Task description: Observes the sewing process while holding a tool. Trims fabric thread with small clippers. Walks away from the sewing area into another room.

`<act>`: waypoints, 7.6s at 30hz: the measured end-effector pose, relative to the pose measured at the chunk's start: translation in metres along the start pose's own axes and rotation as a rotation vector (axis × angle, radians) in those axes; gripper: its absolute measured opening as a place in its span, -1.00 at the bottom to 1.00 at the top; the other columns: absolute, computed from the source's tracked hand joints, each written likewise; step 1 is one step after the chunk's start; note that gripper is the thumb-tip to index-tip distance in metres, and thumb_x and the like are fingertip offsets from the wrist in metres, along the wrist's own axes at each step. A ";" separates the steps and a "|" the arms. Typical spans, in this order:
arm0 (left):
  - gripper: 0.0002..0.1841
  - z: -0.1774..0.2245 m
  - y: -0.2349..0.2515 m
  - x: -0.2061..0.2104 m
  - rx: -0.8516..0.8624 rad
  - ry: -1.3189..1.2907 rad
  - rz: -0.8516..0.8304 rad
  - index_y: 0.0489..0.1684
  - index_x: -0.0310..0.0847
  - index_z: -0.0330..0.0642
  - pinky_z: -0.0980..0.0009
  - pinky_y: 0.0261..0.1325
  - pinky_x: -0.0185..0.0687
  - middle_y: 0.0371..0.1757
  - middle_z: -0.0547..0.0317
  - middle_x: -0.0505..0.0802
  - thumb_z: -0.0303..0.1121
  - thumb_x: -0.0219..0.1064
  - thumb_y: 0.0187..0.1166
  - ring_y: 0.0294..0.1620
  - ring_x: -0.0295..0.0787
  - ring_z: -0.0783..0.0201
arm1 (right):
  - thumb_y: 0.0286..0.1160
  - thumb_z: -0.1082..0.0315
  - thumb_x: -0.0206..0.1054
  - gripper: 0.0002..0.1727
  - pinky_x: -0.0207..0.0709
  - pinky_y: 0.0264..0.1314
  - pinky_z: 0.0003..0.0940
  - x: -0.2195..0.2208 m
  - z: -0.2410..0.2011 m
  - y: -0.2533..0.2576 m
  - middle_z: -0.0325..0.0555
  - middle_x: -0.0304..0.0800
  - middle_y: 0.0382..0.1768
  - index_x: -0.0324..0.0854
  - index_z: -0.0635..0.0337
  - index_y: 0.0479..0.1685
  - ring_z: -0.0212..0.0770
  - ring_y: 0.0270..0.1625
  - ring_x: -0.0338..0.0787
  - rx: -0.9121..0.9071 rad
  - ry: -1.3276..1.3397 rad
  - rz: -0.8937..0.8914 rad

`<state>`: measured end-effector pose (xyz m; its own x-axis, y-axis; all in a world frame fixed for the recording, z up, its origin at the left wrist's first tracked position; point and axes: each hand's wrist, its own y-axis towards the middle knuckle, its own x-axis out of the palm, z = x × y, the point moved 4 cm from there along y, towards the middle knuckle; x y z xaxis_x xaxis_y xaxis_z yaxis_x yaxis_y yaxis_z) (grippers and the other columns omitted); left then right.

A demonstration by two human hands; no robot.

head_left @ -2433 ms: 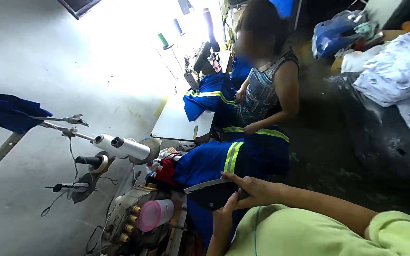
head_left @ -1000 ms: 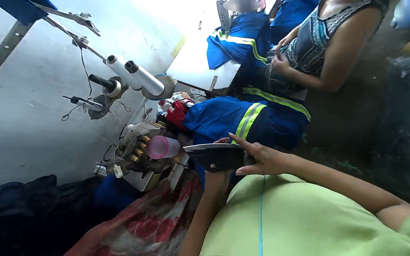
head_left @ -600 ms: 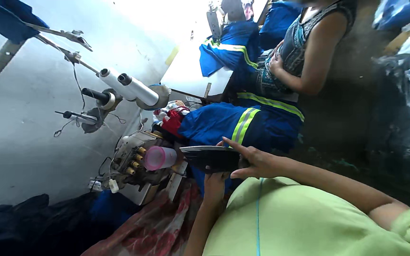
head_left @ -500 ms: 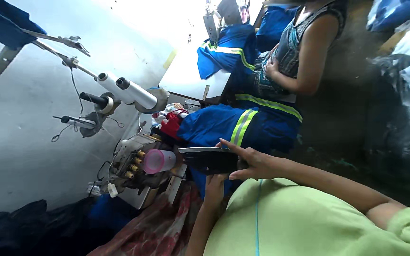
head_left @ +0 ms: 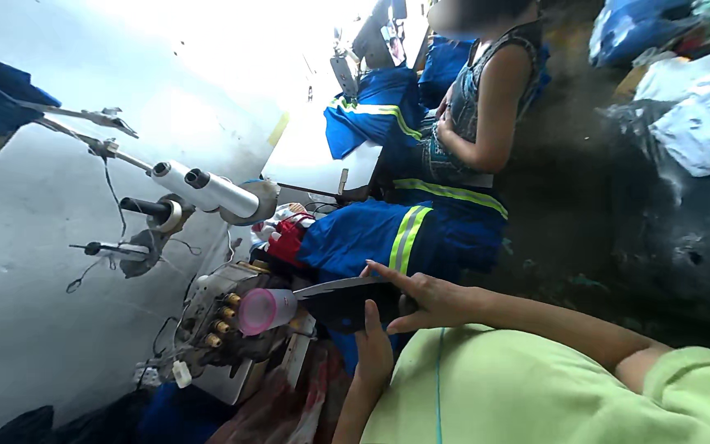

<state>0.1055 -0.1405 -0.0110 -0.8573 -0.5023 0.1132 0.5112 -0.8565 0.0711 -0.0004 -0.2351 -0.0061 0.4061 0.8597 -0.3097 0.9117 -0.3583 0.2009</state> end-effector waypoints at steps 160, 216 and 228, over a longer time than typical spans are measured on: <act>-0.49 -0.018 0.011 -0.006 -0.056 -0.043 -0.045 -0.40 0.44 0.16 0.81 -0.50 0.36 -0.63 0.72 0.55 0.40 0.24 0.44 -0.62 0.43 0.80 | 0.51 0.13 0.47 0.00 0.66 -0.09 -0.05 -0.017 0.006 -0.009 0.27 0.75 -0.33 -0.03 0.42 0.83 0.02 -0.34 0.75 0.062 -0.070 0.166; -0.64 -0.016 0.004 -0.007 -0.010 -0.086 -0.092 0.35 0.47 -0.45 0.46 0.42 0.64 0.14 0.31 0.85 -0.55 0.27 0.62 0.22 0.75 0.53 | 0.47 0.13 0.50 0.00 0.67 -0.15 -0.15 0.009 0.013 -0.008 0.17 0.77 -0.26 -0.01 0.32 0.84 -0.08 -0.35 0.75 0.030 -0.076 0.006; -0.78 -0.019 0.002 -0.003 -0.029 -0.079 -0.008 0.16 0.57 -0.40 0.46 0.34 0.69 -0.02 0.37 0.89 -0.61 0.20 0.61 0.11 0.80 0.55 | 0.49 0.08 0.47 -0.04 0.66 -0.20 -0.06 0.010 0.016 -0.011 0.14 0.76 -0.38 0.06 0.34 0.81 0.01 -0.40 0.74 -0.036 -0.209 0.059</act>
<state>0.1082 -0.1425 -0.0299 -0.8532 -0.4856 0.1906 0.5015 -0.8641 0.0434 -0.0059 -0.2284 -0.0259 0.4664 0.7421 -0.4814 0.8846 -0.3895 0.2566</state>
